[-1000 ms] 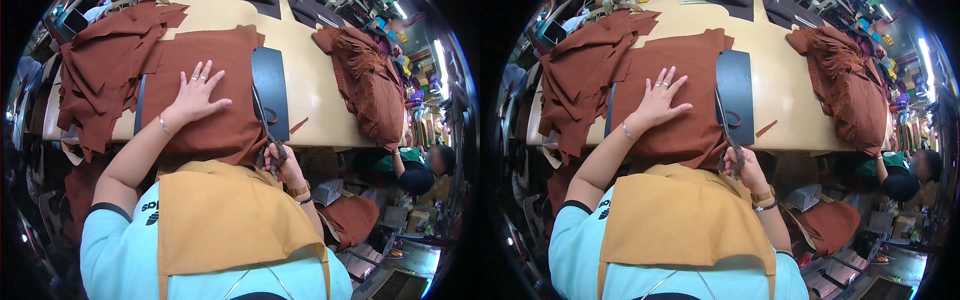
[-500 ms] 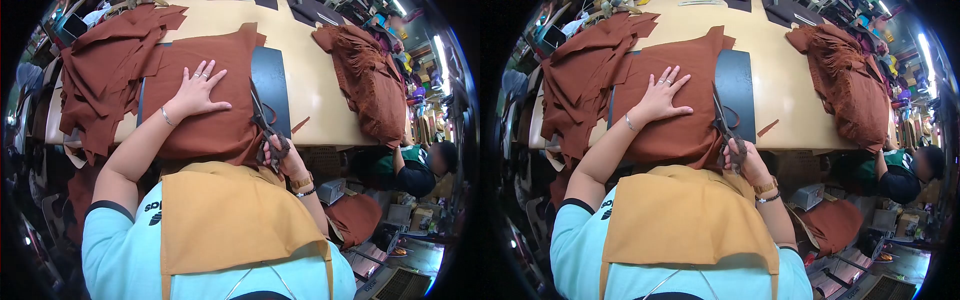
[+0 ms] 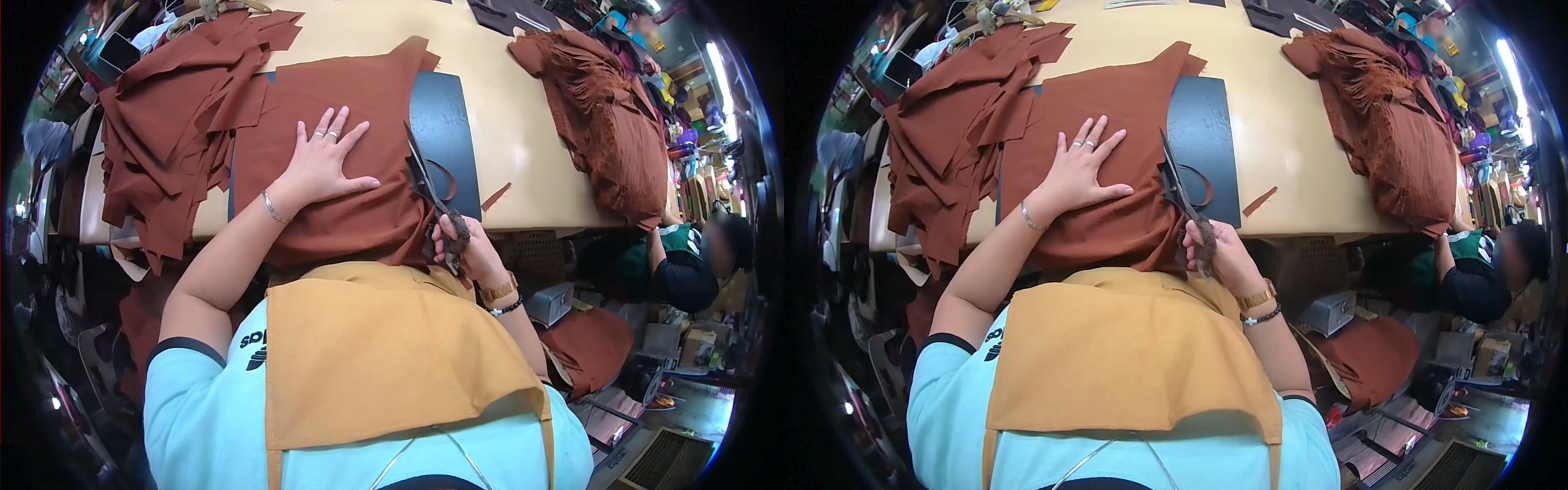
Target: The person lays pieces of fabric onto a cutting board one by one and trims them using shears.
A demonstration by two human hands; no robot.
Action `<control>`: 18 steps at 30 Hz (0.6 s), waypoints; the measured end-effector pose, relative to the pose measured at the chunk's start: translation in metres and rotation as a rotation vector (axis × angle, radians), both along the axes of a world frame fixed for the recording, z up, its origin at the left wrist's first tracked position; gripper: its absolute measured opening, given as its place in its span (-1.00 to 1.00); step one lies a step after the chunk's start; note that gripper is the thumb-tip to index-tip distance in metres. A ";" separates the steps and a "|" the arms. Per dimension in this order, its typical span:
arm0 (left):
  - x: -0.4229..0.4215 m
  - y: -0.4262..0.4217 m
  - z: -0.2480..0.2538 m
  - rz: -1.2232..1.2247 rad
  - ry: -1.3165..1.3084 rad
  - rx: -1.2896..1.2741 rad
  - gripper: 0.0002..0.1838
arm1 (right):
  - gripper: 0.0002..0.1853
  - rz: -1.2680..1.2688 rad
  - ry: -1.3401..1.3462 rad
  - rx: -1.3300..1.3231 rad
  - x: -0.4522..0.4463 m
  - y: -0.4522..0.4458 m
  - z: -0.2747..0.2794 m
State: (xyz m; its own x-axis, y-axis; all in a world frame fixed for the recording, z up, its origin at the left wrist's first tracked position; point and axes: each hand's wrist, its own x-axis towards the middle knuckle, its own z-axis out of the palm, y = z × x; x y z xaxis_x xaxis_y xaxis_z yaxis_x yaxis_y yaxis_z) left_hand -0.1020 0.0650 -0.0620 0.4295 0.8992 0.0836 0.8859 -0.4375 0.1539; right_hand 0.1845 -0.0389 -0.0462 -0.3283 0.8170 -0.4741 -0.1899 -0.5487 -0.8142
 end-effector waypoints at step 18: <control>0.000 -0.024 0.004 0.002 0.026 -0.012 0.10 | -0.71 0.010 0.003 -0.016 0.002 -0.001 -0.003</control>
State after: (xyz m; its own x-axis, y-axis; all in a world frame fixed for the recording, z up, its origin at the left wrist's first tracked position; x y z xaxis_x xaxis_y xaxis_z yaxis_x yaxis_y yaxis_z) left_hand -0.1021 0.0415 -0.0581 0.4293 0.9011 0.0617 0.8907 -0.4337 0.1365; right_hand 0.1868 -0.0397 -0.0494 -0.3380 0.8058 -0.4862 -0.1869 -0.5638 -0.8045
